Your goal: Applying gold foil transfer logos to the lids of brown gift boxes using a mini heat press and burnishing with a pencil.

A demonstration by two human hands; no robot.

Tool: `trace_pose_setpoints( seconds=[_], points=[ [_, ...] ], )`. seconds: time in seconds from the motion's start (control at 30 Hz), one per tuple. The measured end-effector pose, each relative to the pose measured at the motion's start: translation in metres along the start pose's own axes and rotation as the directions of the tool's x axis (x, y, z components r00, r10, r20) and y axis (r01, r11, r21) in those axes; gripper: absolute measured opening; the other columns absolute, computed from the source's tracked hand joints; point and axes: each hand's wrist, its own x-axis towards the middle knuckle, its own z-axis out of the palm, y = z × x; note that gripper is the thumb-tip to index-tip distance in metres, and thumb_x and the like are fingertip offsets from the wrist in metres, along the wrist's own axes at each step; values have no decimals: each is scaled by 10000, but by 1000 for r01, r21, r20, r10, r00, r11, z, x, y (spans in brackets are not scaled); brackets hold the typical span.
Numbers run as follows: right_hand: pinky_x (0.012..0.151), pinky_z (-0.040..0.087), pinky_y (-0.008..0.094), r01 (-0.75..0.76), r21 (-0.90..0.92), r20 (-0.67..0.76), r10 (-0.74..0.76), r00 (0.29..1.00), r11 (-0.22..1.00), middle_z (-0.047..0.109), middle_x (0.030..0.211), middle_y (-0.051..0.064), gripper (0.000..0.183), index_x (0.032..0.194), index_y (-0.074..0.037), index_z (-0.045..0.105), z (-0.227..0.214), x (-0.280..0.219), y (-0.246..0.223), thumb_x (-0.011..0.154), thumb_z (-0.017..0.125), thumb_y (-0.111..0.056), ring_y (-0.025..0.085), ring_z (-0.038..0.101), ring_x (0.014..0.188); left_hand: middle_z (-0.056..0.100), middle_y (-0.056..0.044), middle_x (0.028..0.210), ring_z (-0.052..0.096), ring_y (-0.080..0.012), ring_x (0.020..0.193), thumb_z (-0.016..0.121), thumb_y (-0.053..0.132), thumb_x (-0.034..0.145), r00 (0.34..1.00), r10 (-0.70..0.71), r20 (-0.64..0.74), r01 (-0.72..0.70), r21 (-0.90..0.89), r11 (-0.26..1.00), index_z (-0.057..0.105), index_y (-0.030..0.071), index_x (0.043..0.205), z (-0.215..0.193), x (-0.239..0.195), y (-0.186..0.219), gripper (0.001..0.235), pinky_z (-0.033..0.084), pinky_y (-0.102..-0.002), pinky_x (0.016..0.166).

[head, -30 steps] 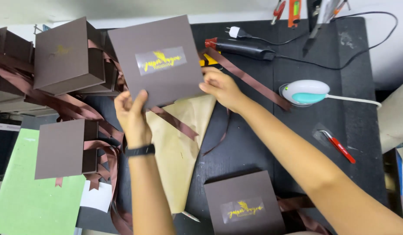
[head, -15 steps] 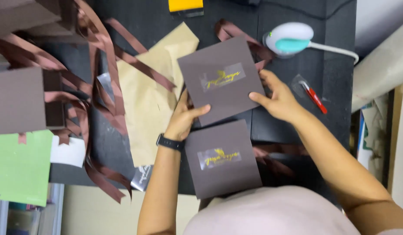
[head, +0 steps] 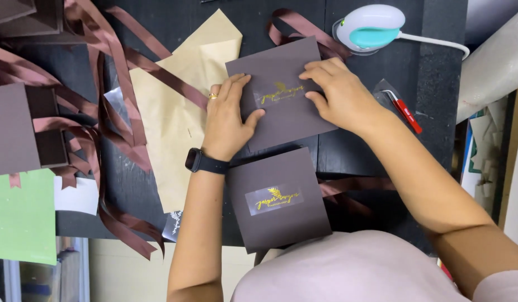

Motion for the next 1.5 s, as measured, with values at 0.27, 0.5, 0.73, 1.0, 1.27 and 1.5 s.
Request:
trace_pose_setpoints(
  seconds=[0.27, 0.5, 0.73, 1.0, 1.27, 1.5],
  points=[
    [907, 510, 482, -95, 99, 182, 76, 980, 991, 632, 1217, 125, 363, 1226, -38, 615, 1, 7, 3, 887, 747, -37, 338, 546, 1128, 561, -104, 1251, 515, -376, 1162, 754, 100, 822, 997, 3, 75, -13, 138, 990, 536, 67, 1382, 3, 11, 10, 602, 469, -498, 997],
    [907, 515, 493, -115, 92, 191, 96, 977, 989, 623, 1231, 124, 401, 1249, -26, 618, 4, 8, -2, 864, 724, 9, 342, 541, 1142, 553, -144, 1236, 527, -448, 1184, 738, 19, 796, 996, 2, 88, -9, 87, 996, 527, 41, 1373, 9, 14, 9, 615, 405, -530, 1086],
    [912, 516, 507, -127, 96, 180, 109, 978, 987, 633, 1243, 137, 474, 1291, -14, 601, 5, 8, -3, 837, 726, 39, 356, 550, 1151, 556, -137, 1179, 565, -354, 1109, 735, -25, 742, 996, -23, 86, 22, 17, 1000, 531, 42, 1365, 15, 21, 4, 659, 479, -497, 972],
    [934, 506, 503, -88, 116, 134, 73, 988, 989, 623, 1264, 156, 573, 1391, -15, 574, 6, 5, -2, 843, 721, 62, 369, 543, 1131, 591, -30, 909, 608, -200, 844, 629, -134, 757, 996, -21, -82, 1, -232, 973, 648, 58, 1233, 29, 25, -11, 514, 536, -334, 857],
    [1008, 470, 487, -113, 132, 154, 92, 984, 985, 614, 1295, 170, 573, 1419, -1, 577, 3, 6, -4, 862, 708, 36, 364, 535, 1156, 581, -41, 923, 619, -165, 740, 681, -89, 803, 993, -71, -94, 44, -256, 966, 763, 101, 998, 29, 21, -4, 284, 571, -286, 756],
    [1023, 467, 481, -98, 141, 140, 78, 987, 985, 613, 1312, 172, 569, 1415, -3, 579, 5, 4, -2, 864, 716, 34, 365, 538, 1187, 628, -18, 899, 633, -136, 755, 699, -50, 856, 989, -76, -128, 28, -342, 939, 757, 102, 903, 23, 14, 6, 169, 534, -256, 725]
  ],
)
